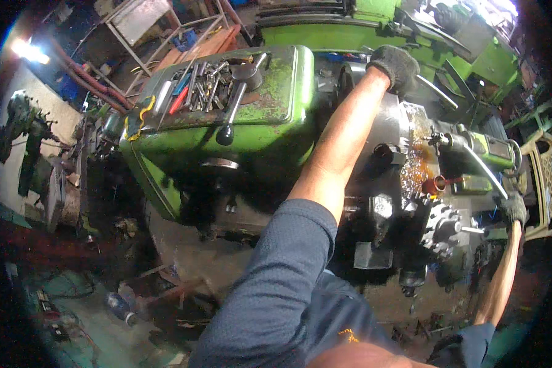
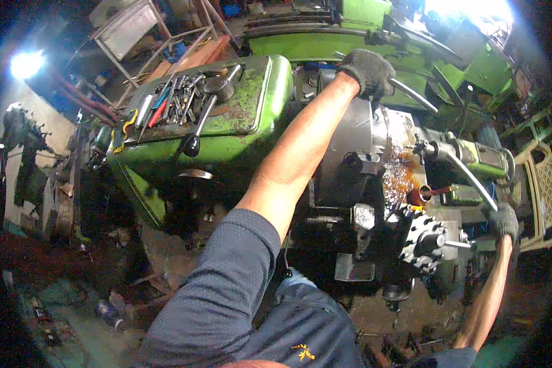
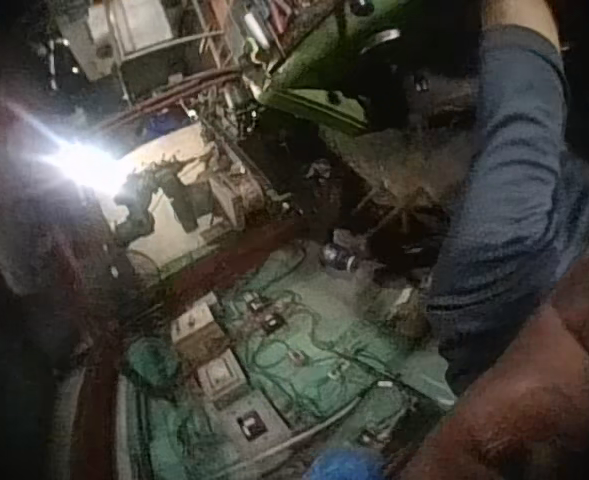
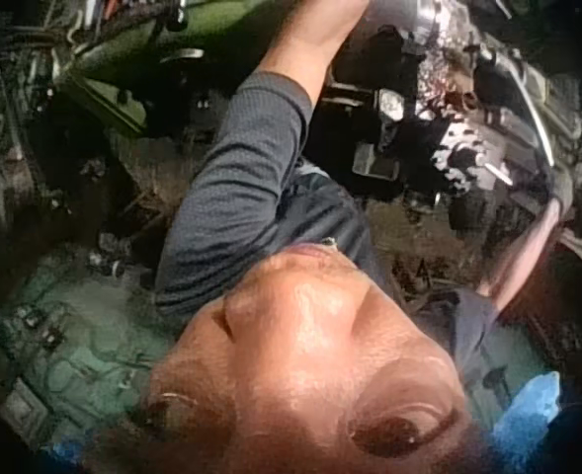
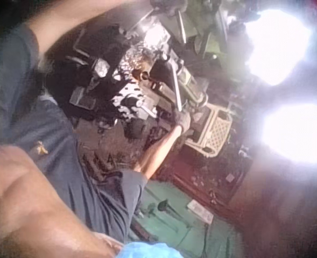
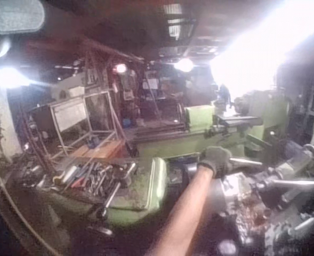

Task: The person operates a green metal lathe, adjusting the tool post and controls while a cylindrical metal workpiece rotates. They use a blue air hose to clear metal shavings from the work area and later wipe the machine's surface with a yellow cloth.

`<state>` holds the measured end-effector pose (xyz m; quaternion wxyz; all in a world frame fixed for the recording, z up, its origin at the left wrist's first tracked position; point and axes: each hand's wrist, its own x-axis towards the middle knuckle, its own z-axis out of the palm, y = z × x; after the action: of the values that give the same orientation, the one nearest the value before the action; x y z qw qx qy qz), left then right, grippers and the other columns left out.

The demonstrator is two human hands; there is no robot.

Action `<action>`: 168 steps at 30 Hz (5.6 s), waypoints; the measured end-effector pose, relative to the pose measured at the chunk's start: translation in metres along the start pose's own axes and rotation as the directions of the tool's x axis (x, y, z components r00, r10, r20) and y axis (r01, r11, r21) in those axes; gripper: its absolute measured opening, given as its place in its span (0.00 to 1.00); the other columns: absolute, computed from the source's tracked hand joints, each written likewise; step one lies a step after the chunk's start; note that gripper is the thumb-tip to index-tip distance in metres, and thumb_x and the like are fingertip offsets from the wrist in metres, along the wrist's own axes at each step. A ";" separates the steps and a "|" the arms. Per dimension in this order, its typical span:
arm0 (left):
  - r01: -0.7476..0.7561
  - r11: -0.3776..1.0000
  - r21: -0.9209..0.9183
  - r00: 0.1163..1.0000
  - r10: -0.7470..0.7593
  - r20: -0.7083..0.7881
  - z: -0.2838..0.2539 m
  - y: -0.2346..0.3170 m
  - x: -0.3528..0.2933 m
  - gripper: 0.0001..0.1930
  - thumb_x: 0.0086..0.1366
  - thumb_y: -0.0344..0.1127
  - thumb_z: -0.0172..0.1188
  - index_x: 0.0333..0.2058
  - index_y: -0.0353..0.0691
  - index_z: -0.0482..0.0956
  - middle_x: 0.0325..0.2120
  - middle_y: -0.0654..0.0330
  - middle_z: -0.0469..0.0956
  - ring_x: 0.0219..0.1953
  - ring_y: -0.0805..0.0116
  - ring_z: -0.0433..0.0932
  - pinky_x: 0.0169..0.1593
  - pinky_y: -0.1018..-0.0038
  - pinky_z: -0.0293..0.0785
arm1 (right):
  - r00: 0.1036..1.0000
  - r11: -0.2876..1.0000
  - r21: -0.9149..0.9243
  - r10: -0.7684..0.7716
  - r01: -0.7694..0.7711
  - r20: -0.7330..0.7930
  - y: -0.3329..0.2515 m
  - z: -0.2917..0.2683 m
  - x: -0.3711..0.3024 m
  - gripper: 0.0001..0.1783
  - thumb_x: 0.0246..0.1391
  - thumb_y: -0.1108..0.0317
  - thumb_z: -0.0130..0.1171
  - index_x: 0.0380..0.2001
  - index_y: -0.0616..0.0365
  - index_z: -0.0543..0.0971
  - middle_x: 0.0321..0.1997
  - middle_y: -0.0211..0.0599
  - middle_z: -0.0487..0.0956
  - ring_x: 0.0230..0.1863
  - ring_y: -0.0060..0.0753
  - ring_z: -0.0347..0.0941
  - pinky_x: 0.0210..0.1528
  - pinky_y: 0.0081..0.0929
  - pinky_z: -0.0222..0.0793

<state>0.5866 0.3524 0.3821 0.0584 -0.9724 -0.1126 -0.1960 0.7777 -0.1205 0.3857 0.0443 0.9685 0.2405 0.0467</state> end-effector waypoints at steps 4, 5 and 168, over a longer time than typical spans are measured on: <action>-0.003 0.999 0.035 0.999 0.001 0.047 0.017 0.007 0.023 0.17 0.44 0.52 0.61 0.32 0.56 0.86 0.31 0.56 0.84 0.38 0.54 0.83 0.40 0.55 0.78 | 0.988 0.990 0.138 0.057 -0.037 -0.143 0.124 0.067 -0.013 0.25 0.53 0.45 0.63 0.27 0.61 0.80 0.27 0.49 0.78 0.34 0.54 0.75 0.36 0.47 0.68; 0.029 0.998 0.056 0.995 -0.034 0.089 0.007 0.004 0.017 0.17 0.44 0.52 0.61 0.32 0.56 0.86 0.31 0.56 0.84 0.38 0.54 0.83 0.40 0.56 0.78 | 0.977 0.942 0.327 0.133 -0.073 -0.165 0.123 0.082 -0.018 0.26 0.55 0.44 0.62 0.24 0.59 0.77 0.24 0.44 0.74 0.30 0.47 0.70 0.33 0.44 0.64; 0.670 0.093 -0.736 0.234 -0.968 0.091 0.106 0.170 -0.412 0.21 0.69 0.46 0.60 0.28 0.30 0.83 0.18 0.64 0.77 0.22 0.73 0.69 0.28 0.69 0.66 | 0.550 -0.051 0.991 -0.835 -0.127 0.028 -0.280 0.149 -0.326 0.42 0.65 0.46 0.52 0.72 0.58 0.55 0.75 0.45 0.60 0.74 0.40 0.55 0.73 0.32 0.49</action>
<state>0.2973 0.1236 0.1109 -0.3816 -0.5995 -0.5631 -0.4219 0.3782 -0.0369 0.1856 -0.5098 0.5391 0.4484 -0.4984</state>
